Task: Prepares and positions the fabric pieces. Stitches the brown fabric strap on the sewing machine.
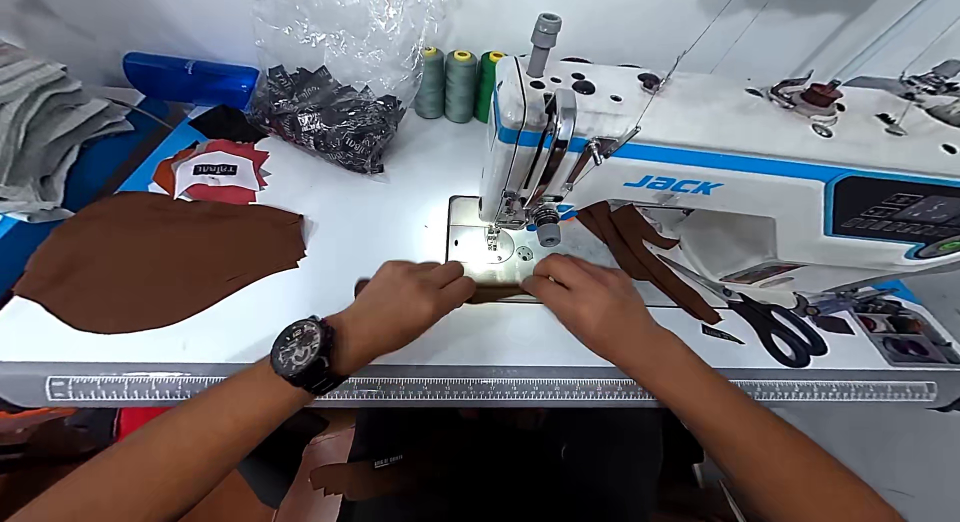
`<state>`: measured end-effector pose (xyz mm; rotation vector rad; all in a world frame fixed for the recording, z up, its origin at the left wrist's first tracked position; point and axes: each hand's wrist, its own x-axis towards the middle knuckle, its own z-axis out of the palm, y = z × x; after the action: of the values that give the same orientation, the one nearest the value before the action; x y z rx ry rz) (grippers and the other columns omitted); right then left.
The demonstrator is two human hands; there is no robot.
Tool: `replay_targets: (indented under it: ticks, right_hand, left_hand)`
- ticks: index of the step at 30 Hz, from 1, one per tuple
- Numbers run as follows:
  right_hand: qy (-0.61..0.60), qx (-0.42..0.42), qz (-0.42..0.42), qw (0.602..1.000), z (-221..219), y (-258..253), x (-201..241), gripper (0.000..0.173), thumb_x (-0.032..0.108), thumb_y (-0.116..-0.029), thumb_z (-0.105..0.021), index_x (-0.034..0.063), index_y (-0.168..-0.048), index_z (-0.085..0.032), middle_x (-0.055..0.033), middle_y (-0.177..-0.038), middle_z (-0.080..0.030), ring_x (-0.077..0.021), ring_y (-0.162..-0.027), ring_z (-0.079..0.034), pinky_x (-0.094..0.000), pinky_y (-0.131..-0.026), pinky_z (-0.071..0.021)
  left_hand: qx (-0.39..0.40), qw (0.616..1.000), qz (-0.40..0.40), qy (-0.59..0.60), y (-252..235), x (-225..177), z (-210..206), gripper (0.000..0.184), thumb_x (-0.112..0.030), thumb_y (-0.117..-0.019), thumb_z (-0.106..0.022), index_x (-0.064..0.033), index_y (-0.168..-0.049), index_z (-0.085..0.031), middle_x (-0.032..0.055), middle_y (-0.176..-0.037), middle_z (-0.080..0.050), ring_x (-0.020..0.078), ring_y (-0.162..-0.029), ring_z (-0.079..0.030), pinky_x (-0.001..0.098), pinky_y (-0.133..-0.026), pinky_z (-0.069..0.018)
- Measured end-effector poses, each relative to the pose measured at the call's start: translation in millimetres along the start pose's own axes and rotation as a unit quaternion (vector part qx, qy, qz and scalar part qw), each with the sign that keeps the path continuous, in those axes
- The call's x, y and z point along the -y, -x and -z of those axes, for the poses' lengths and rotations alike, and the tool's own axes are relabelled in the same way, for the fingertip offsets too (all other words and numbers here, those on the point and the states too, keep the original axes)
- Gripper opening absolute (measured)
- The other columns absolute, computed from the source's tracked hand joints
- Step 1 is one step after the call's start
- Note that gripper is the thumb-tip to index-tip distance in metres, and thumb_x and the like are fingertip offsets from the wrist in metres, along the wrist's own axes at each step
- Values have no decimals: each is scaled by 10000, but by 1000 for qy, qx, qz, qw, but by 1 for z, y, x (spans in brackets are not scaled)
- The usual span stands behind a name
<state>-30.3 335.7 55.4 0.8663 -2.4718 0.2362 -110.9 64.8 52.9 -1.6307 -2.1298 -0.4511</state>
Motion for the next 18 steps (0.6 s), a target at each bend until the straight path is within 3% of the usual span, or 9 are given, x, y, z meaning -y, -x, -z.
replay_targets:
  ticks: [2,5,7,8,9,12,15,18]
  right_hand:
    - [98,-35,65,992,-7,-6,-5,170,6,-964,-557,35,-995,-722,-125,-929,-678,-280,-742,-630,-377,-552,-470]
    - [89,43,48,994,-26,3,-6,204,11,-967,-562,29,-1065,-740,-121,-1049,-702,-297,-931,-673,-406,-708,-549]
    - [63,84,-19,994,-31,11,3,257,29,-954,-584,34,-1162,-735,-123,-1141,-695,-303,-1066,-665,-422,-850,-572]
    - [53,98,-58,992,-31,13,9,288,59,-947,-588,40,-1200,-726,-126,-1207,-681,-307,-1146,-645,-444,-936,-558]
    - [49,105,-90,989,-32,15,17,308,100,-945,-581,34,-1213,-719,-131,-1278,-660,-312,-1218,-617,-464,-1010,-528]
    - [40,113,-144,982,-37,18,40,405,268,-995,-494,-1,-1210,-707,-123,-1404,-618,-289,-1332,-569,-458,-1118,-457]
    - [21,135,-165,977,-39,25,44,653,550,-1028,-415,14,-1315,-656,-128,-1500,-544,-294,-1417,-492,-499,-1153,-417]
    - [7,162,-158,974,-34,37,38,852,750,-988,-280,119,-1515,-504,-61,-1642,-387,-276,-1546,-296,-652,-1201,-259]
  left_hand:
    - [-2,995,-62,-82,-8,9,2,184,-47,-981,-516,-25,-901,-680,102,-769,-608,245,-580,-573,345,-444,-402]
    - [79,985,-114,-100,-4,17,-11,180,-19,-978,-518,-7,-910,-684,116,-892,-650,252,-702,-621,361,-526,-470]
    - [127,984,-84,-97,4,11,-16,210,-48,-1010,-495,21,-1021,-693,134,-1073,-663,269,-919,-649,379,-723,-531]
    - [146,984,-50,-93,7,4,-15,239,-69,-1008,-493,33,-1087,-694,149,-1206,-659,283,-1078,-654,394,-883,-554]
    - [156,984,-18,-84,9,-3,-15,268,-82,-987,-495,48,-1113,-692,166,-1303,-639,292,-1201,-632,397,-997,-537]
    - [154,984,39,-76,14,-23,-24,398,-164,-973,-451,72,-1193,-683,215,-1361,-624,318,-1311,-590,398,-1094,-482]
    - [163,981,85,-61,19,-32,-29,622,-467,-1070,-301,-39,-1431,-573,182,-1480,-550,330,-1421,-483,496,-1148,-410]
    - [179,977,116,-25,25,-29,-30,734,-662,-1023,-229,-214,-1556,-461,61,-1639,-385,292,-1519,-341,652,-1145,-329]
